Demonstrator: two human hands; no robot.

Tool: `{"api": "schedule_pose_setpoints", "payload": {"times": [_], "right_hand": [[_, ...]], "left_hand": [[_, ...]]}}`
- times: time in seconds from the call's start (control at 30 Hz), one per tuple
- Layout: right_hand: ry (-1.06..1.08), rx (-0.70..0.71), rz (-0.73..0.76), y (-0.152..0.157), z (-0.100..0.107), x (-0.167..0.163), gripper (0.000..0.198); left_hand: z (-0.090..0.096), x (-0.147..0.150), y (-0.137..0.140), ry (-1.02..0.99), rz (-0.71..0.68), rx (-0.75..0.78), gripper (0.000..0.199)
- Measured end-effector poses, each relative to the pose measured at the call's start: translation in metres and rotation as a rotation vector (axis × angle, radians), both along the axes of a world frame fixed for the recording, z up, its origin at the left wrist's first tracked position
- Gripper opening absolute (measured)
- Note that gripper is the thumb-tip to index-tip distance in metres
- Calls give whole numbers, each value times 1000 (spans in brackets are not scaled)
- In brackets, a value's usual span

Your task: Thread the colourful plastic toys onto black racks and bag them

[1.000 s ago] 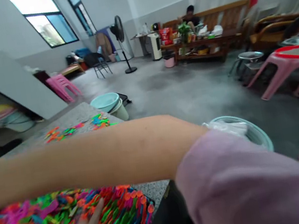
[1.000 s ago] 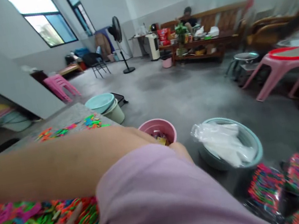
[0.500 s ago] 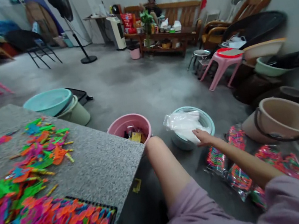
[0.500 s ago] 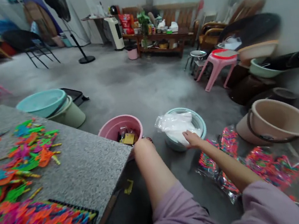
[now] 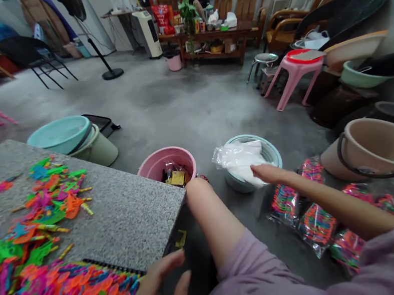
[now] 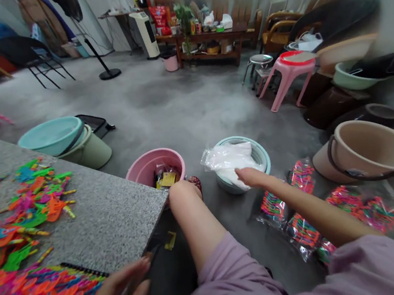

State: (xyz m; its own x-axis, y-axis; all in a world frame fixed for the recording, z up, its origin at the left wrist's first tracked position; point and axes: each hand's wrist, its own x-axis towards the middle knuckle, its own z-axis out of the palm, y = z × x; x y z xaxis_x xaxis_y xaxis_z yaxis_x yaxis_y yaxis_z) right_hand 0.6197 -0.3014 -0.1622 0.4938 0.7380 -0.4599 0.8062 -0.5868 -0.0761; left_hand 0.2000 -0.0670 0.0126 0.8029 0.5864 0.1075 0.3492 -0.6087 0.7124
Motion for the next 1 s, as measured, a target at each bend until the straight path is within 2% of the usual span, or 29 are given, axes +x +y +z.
{"api": "schedule_pose_setpoints", "payload": {"times": [0.13, 0.2, 0.27, 0.4, 0.5, 0.57, 0.67, 0.73, 0.8, 0.9, 0.93, 1.0], "right_hand": [[6, -35, -25, -7, 4, 9, 53], [34, -39, 4, -9, -1, 3, 45], [55, -24, 17, -10, -6, -6, 23], [93, 38, -39, -13, 0, -17, 6], [159, 119, -83, -4, 25, -38, 16], [357, 306, -141, 13, 50, -73, 28], [977, 816, -338, 48, 89, -142, 37], [1168, 940, -437, 68, 112, -178, 39], [1235, 1038, -578, 82, 130, -197, 41], [1427, 1155, -743, 90, 152, -202, 35], [1536, 1137, -743, 91, 158, -202, 31], [1706, 1017, -646, 95, 169, -205, 25]], "left_hand": [[-10, 53, -26, 91, -407, -185, 29], [-17, 60, -34, 180, -509, -232, 33], [-24, 52, -35, 247, -513, -262, 36], [-37, 26, -29, 258, -385, -385, 36], [-48, 31, -32, 137, -272, -623, 31], [-56, 50, -42, 52, -228, -753, 32], [-67, 83, -59, -91, -133, -865, 37], [-69, 95, -63, -202, -30, -912, 31], [-65, 93, -56, -311, 82, -959, 30], [-47, 69, -34, -487, 264, -1061, 26], [-38, 59, -26, -552, 325, -1108, 25], [-15, 35, -9, -691, 448, -1227, 21]]}}
